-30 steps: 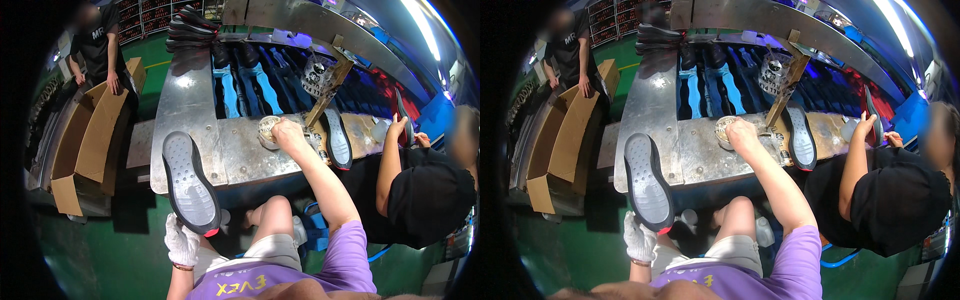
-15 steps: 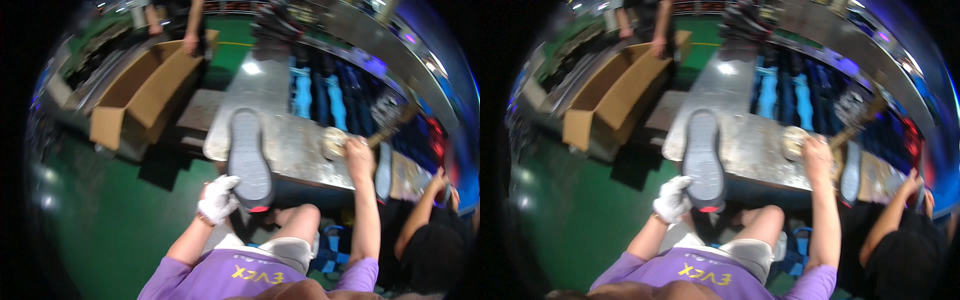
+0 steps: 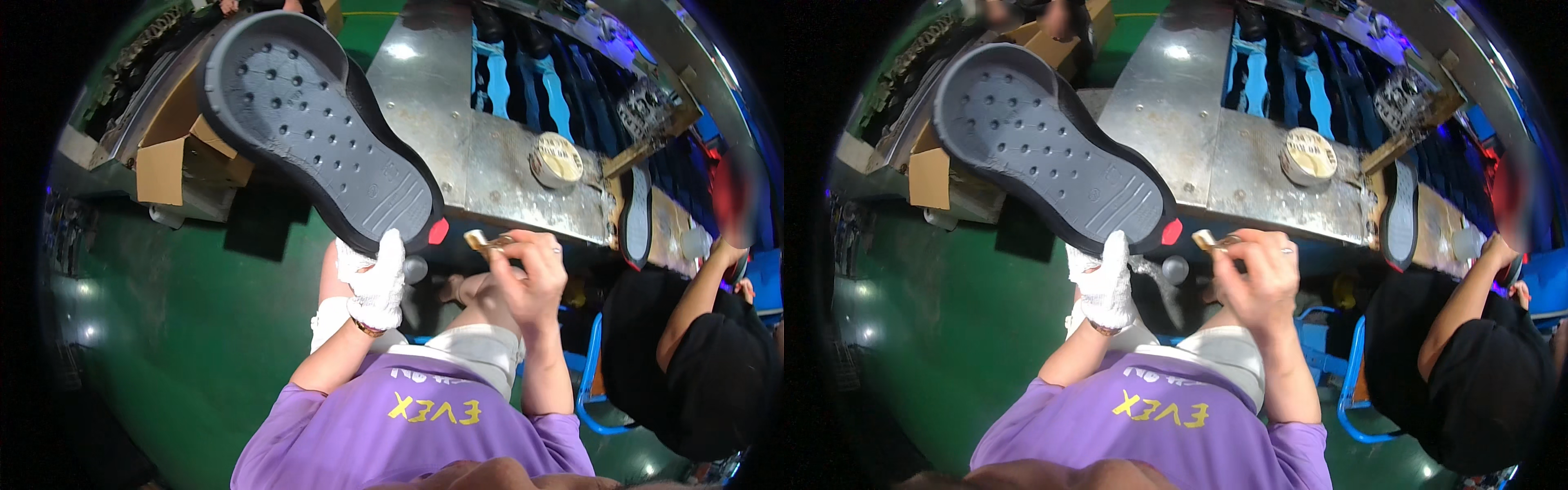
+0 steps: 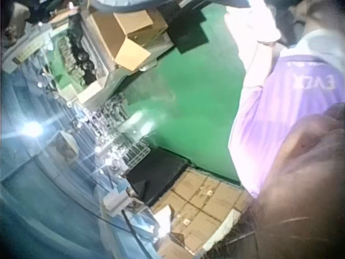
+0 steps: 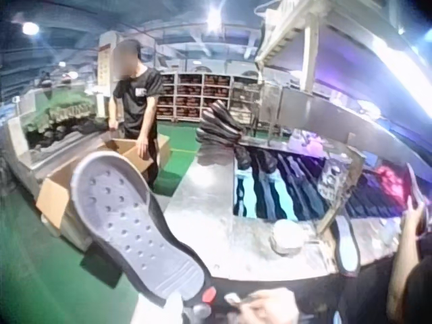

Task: The person applies glue to the edges of black shoe soles using a small brush. They repeatedly dip the brush into a container and spread glue along the perimeter of each sole, then place the soles on a metal table. Another worker nearby handles additional soles and places them into a cardboard box.

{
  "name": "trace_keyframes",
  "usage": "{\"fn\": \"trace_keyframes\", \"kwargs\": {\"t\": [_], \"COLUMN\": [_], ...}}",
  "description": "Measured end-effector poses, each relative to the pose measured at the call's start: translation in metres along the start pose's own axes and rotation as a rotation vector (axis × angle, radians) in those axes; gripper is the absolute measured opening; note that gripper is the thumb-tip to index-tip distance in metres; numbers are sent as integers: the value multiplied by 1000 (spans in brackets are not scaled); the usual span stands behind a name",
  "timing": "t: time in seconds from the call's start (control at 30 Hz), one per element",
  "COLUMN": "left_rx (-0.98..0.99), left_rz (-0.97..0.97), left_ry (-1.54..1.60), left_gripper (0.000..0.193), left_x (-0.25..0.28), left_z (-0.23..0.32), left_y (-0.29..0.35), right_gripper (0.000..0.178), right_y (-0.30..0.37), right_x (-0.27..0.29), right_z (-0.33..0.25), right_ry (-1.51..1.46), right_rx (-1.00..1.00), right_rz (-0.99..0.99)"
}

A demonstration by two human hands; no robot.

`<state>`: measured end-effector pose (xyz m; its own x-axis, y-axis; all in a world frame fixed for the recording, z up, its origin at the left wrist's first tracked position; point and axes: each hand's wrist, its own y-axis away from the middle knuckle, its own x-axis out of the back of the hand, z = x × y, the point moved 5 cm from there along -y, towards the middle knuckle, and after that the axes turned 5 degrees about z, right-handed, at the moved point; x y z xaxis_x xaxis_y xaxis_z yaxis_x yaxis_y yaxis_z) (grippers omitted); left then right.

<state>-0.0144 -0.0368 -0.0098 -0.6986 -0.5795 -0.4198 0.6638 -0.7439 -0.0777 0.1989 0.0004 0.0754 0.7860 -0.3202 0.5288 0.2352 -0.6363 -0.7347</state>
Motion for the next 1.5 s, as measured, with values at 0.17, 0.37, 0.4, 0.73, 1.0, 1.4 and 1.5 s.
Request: {"fn": "trace_keyframes", "kwargs": {"t": [0.17, 0.37, 0.4, 0.73, 1.0, 1.4, 1.5], "left_rx": [-80, -1, -12, -106, 326, 356, 332], "left_rz": [23, 1, -4, -96, -204, -209, -172], "left_ry": [3, 98, 78, -206, -24, 45, 101], "left_gripper": [38, 39, 37, 25, 23, 24, 25], "left_x": [1, -2, -1, 2, 12, 6, -1], "left_z": [3, 13, 14, 23, -16, -1, 2], "left_y": [13, 23, 24, 25, 25, 26, 29], "right_gripper": [17, 15, 15, 14, 16, 14, 14], "right_y": [7, 11, 11, 10, 10, 8, 8], "right_x": [-17, -24, -24, -26, -23, -24, -25], "right_z": [-23, -29, -30, -22, -15, -20, -22], "right_ry": [0, 38, 47, 118, 170, 117, 72], "right_rx": [24, 56, 64, 51, 21, 51, 105], "right_rz": [-65, -118, -124, -129, -109, -183, -213]}}
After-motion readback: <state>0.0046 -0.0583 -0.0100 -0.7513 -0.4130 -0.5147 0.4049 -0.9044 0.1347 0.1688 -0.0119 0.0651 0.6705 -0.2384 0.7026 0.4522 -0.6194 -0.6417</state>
